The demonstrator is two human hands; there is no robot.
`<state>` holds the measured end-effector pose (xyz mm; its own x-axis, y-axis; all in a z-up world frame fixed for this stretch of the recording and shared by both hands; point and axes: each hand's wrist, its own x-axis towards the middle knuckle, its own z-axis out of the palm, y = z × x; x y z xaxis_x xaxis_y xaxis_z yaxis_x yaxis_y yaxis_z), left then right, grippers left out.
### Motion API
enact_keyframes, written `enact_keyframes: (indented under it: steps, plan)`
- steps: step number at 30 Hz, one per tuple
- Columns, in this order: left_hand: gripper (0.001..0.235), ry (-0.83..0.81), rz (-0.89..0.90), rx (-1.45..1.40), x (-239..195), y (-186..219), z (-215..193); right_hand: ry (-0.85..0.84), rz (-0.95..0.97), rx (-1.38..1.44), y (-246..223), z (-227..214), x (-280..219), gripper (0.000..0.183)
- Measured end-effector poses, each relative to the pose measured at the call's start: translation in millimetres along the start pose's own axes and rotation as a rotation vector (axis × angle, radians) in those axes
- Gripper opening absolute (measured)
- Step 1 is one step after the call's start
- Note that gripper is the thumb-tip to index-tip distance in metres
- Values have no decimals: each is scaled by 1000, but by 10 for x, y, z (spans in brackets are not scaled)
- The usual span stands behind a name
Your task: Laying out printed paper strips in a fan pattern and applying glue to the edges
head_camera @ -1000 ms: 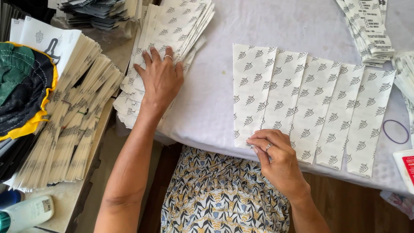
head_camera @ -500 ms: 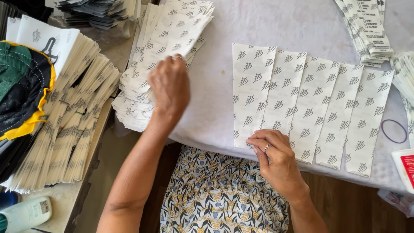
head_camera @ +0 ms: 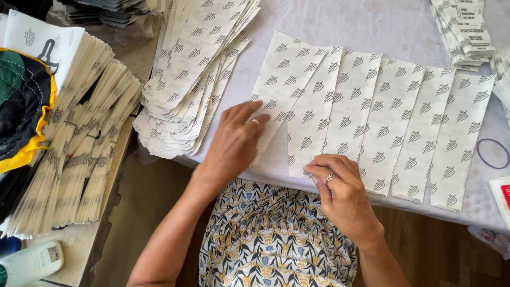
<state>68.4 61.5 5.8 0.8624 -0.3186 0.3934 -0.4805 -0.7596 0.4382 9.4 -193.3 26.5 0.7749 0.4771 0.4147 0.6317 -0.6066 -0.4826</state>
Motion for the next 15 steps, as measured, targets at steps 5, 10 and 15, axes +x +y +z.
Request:
enact_keyframes:
  steps: [5,10,15]
  plan:
    - [46,-140,-16,104,-179,9,-7,6,-15,-5,-34,-7,21,20]
    - [50,-79,-84,166,-282,218,333,4,-15,-17,-38,2,4,22]
    - [64,83,-226,127,-256,451,546,-3,3,-19,-44,2,3,28]
